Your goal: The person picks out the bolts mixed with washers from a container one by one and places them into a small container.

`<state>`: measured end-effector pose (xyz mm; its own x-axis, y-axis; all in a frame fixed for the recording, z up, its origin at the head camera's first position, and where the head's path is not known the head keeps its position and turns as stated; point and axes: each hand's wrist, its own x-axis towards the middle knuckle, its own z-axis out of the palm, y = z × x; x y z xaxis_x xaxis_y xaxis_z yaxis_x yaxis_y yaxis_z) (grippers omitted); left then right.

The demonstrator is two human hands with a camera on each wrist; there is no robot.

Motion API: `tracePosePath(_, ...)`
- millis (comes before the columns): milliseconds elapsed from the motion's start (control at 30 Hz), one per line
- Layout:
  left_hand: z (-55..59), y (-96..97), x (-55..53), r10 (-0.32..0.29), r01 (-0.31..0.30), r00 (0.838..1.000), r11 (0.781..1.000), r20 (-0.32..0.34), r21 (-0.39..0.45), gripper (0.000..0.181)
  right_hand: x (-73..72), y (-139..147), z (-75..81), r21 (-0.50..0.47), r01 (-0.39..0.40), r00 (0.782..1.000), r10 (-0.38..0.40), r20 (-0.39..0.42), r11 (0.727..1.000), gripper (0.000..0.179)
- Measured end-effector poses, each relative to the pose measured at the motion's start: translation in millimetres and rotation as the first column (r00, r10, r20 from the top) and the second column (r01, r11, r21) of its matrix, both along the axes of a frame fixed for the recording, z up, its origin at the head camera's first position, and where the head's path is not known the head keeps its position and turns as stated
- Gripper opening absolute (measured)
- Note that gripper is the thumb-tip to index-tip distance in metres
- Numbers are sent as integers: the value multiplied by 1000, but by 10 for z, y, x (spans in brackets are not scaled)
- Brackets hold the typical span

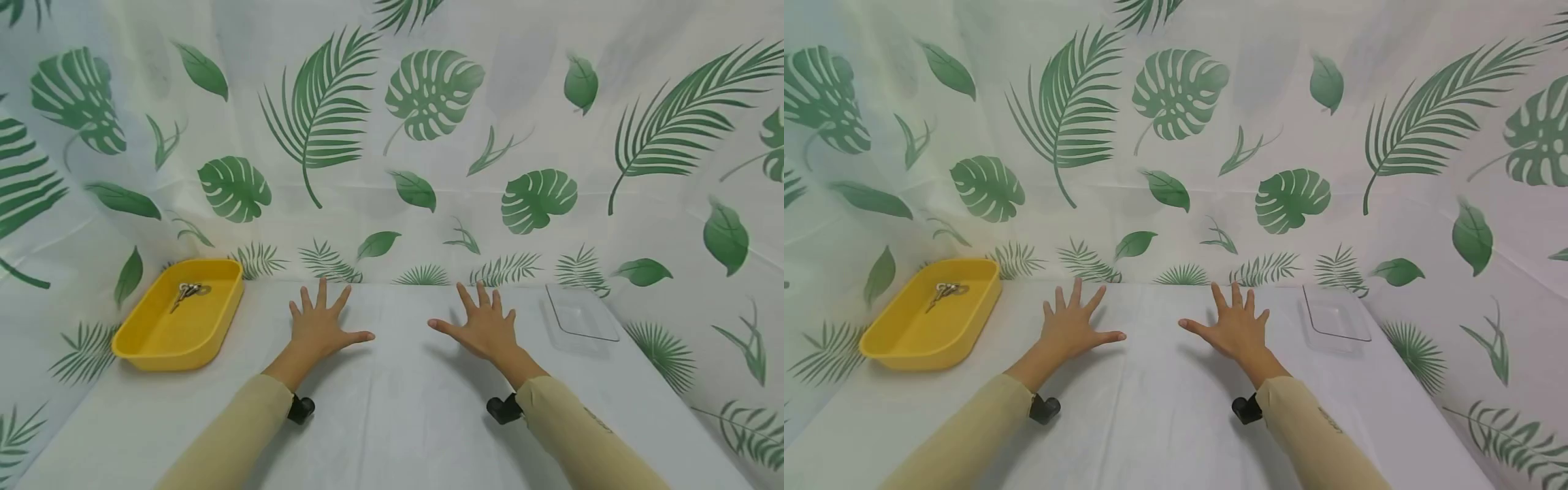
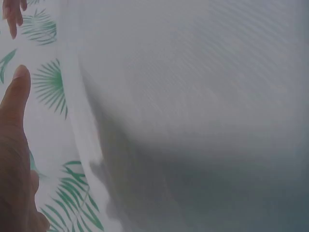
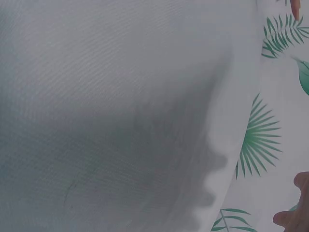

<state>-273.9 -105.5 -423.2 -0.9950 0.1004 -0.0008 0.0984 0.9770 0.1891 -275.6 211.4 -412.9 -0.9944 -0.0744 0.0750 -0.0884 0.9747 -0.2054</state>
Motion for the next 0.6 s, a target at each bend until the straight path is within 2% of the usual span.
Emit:
tracePosePath(200, 0, -196, 89, -7, 6, 1000, 999, -2, -41, 114, 35, -15, -34, -29, -17, 1000, 17, -17, 999, 108)
tracePosePath(367, 5, -418, 207, -19, 18, 1000, 999, -13, -40, 115, 55, -76, -42, -132, -71, 997, 67, -38, 989, 106)
tracePosePath(467, 22, -580, 293, -25, 24, 999, 1000, -48, -18, 113, 60, -152, -13, -244, -107, 994, 101, -36, 964, 106)
tracePosePath(600, 70, -832, 415, -25, 27, 995, 999, -92, 29, 99, 74, -304, 80, -419, -116, 988, 147, 43, 901, 107)
